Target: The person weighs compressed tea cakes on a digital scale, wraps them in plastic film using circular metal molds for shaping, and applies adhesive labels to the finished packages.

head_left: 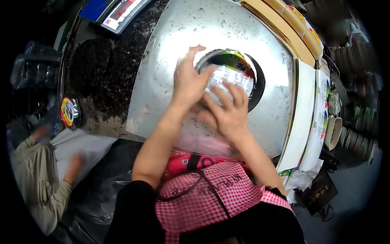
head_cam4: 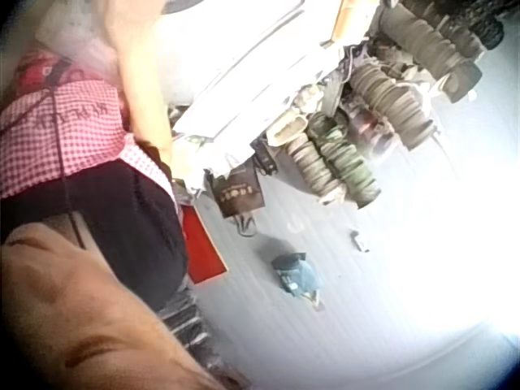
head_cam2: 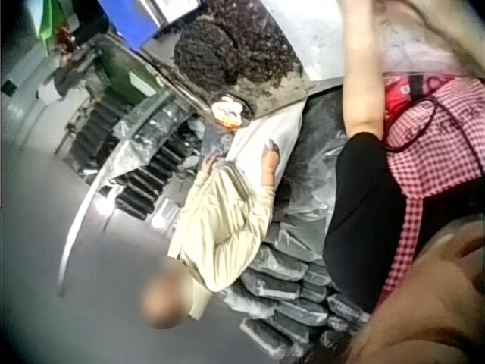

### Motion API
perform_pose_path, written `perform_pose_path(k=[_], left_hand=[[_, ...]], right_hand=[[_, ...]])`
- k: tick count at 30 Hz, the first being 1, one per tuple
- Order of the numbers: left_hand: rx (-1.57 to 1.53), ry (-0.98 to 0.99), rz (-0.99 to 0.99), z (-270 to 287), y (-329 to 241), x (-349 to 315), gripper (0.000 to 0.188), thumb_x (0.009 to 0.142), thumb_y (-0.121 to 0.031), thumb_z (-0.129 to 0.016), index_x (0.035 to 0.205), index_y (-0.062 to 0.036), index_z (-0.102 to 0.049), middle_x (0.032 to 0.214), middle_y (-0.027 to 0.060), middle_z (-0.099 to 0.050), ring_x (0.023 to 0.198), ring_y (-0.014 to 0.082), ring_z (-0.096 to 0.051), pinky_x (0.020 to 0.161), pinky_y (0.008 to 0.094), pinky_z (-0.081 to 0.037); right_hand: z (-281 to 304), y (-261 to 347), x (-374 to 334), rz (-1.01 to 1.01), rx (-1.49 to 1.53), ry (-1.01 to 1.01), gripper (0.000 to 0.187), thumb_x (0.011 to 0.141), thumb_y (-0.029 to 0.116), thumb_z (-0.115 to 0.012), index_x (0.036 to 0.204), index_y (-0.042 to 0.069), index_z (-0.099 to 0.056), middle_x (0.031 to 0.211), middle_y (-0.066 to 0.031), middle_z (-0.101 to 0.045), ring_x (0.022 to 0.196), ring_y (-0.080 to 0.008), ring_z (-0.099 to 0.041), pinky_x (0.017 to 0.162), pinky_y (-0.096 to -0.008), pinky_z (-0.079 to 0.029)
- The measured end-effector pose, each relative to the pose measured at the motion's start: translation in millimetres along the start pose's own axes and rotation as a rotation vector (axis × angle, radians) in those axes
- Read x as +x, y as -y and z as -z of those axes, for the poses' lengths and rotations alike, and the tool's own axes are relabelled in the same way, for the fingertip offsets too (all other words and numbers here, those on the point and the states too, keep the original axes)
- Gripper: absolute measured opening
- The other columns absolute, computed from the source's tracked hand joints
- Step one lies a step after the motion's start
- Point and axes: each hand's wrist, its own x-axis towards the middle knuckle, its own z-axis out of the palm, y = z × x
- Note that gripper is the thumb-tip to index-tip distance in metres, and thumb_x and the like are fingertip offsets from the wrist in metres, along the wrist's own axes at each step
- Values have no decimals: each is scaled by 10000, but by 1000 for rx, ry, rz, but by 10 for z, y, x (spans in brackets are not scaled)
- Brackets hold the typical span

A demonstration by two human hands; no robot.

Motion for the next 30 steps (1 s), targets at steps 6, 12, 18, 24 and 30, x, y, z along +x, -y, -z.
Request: perform_pose_path(k=[6, 12, 18, 24, 30], left_hand=[[-384, 53, 194, 171, 91, -77, 376, 998, -323, -496, 1242, -37, -492, 1079, 146, -626, 986, 188, -585, 858, 323, -470], [-139, -324, -304, 460, -113, 268, 655, 778, 37, -668, 1362, -71, -392, 1397, 154, -425, 1234, 271, -478, 1047, 356, -392], [736, -159, -753, 209, 473, 408, 628, 681, 69, -622, 1244, -205, -566, 1376, 95, -460, 1312, 330, -404, 1105, 576, -256], [588, -114, -676, 209, 620, 391, 721, 634, 52, -626, 1317, -130, -483, 1432, 75, -432, 1350, 368, -344, 1100, 632, -233], [678, -103, -645, 132, 533, 366, 730, 612, 66, -608, 1307, -116, -481, 1404, 73, -478, 1330, 358, -388, 1104, 605, -259]], right_hand=[[36, -18, -234, -136, 656, -307, 270, 799, 157, -669, 1063, 103, -683, 972, -74, -654, 946, -276, -613, 984, -466, -394], [234, -567, -582, 124, 257, 83, 160, 853, 227, -641, 983, 169, -713, 883, -52, -649, 852, -236, -637, 1033, -496, -373], [468, -1856, 158, -116, 189, -372, 493, 867, 370, -625, 1175, -14, -597, 1174, -219, -607, 1153, -387, -548, 1025, -495, -386], [556, -4261, 881, -607, -776, -19, 643, 942, 339, -540, 1419, -36, -326, 1398, -354, -357, 1325, -470, -335, 1079, -497, -320], [728, -4608, 885, -842, 256, 135, 432, 973, 359, -472, 1243, 35, -564, 1058, -229, -624, 824, -299, -620, 768, -413, -495]])
